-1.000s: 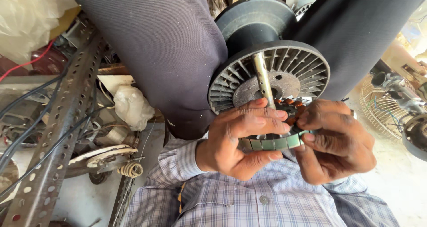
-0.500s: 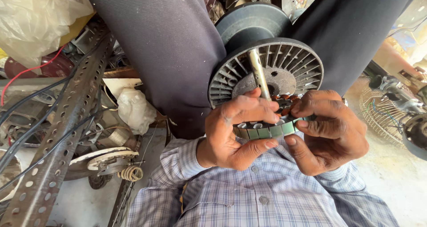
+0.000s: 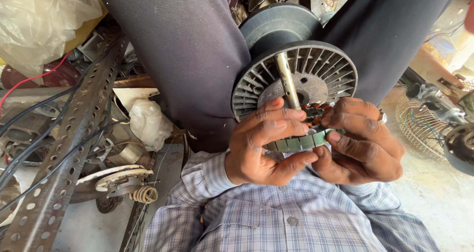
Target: The person sits on the floor and works on a fan motor rotor resting on their lap. They use their hands to place and adjust small white insulating pieces into the slots of the copper windings. The workspace is cluttered with various tools and disassembled fan parts.
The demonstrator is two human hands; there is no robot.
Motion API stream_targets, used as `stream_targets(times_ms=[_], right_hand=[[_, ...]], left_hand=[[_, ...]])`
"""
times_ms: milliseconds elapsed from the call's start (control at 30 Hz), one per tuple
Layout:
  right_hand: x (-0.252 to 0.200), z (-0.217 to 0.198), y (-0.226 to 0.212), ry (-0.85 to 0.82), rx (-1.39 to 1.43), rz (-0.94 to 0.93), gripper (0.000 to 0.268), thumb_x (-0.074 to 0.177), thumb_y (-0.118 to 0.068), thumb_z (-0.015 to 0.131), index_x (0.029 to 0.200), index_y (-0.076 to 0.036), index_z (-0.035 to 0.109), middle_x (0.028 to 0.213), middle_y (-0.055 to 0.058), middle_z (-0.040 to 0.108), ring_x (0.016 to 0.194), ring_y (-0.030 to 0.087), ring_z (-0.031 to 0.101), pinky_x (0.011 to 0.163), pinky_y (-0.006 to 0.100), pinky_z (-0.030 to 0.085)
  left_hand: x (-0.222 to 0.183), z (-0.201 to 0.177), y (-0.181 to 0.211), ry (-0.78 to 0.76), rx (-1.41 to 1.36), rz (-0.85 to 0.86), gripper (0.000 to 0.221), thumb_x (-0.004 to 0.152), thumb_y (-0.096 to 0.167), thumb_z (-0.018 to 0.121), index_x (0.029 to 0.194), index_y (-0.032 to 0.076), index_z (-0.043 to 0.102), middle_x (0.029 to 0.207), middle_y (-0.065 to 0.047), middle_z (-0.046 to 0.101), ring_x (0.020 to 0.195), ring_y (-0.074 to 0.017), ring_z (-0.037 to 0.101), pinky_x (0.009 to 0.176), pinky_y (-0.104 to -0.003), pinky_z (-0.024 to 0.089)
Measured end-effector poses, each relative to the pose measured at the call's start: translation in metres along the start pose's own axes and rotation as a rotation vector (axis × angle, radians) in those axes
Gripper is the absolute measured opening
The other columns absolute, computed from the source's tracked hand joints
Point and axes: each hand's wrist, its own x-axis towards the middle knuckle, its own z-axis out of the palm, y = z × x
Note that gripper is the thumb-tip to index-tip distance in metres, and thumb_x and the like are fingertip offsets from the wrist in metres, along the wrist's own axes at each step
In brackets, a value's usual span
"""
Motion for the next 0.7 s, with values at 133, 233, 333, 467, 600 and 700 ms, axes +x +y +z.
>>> stream_targets(times_ms=[133,233,333,467,600,700], right_hand=[[0.003,-0.012,-0.008,-0.124,-0.006,0.115,0.023,0.081,-0.007,0.079,0.077,0.005,0.060,0.079,0.024,0.066,0.073,0.032,0.070,0.066,0.045,0.057],[0.005,-0.016,-0.015,-0.138,0.002,0.246,0.025,0.081,-0.009,0.081,0.079,0.004,0.060,0.081,0.021,0.067,0.075,0.031,0.070,0.069,0.043,0.058],[0.008,-0.016,-0.015,-0.139,0.049,0.288,0.024,0.082,-0.012,0.080,0.085,0.005,0.064,0.084,0.021,0.068,0.077,0.031,0.070,0.072,0.041,0.057],[0.014,-0.016,-0.017,-0.161,0.028,0.334,0.023,0.078,-0.010,0.080,0.091,0.006,0.068,0.084,0.018,0.069,0.074,0.028,0.069,0.074,0.039,0.056],[0.023,-0.022,-0.022,-0.282,-0.012,0.393,0.026,0.075,-0.007,0.078,0.096,0.008,0.069,0.088,0.018,0.069,0.081,0.029,0.068,0.077,0.038,0.054],[0.027,-0.022,-0.023,-0.305,0.010,0.407,0.028,0.073,-0.006,0.076,0.097,0.007,0.070,0.089,0.018,0.070,0.083,0.028,0.068,0.078,0.038,0.053]], left_hand=[[0.000,-0.005,0.004,-0.137,0.185,0.035,0.051,0.101,0.018,0.077,0.133,0.001,0.040,0.106,-0.011,0.074,0.111,-0.0287,0.075,0.114,-0.047,0.052],[0.000,0.002,0.003,-0.083,0.250,0.130,0.041,0.104,0.016,0.070,0.126,-0.002,0.040,0.104,-0.013,0.070,0.105,-0.0311,0.075,0.110,-0.049,0.055],[0.002,0.012,-0.001,0.021,0.353,0.274,0.037,0.109,0.011,0.063,0.125,-0.003,0.034,0.102,-0.013,0.067,0.100,-0.0322,0.075,0.111,-0.051,0.055],[0.003,0.014,-0.002,-0.034,0.332,0.233,0.036,0.106,0.012,0.062,0.126,-0.002,0.036,0.099,-0.013,0.066,0.097,-0.0302,0.073,0.112,-0.054,0.053],[0.003,0.005,0.005,-0.121,0.259,0.141,0.042,0.104,0.013,0.063,0.133,-0.002,0.036,0.102,-0.014,0.066,0.106,-0.0302,0.070,0.119,-0.057,0.044],[0.004,0.001,0.005,-0.132,0.195,0.101,0.045,0.104,0.012,0.062,0.137,-0.002,0.034,0.106,-0.013,0.066,0.112,-0.0294,0.068,0.125,-0.057,0.038]])
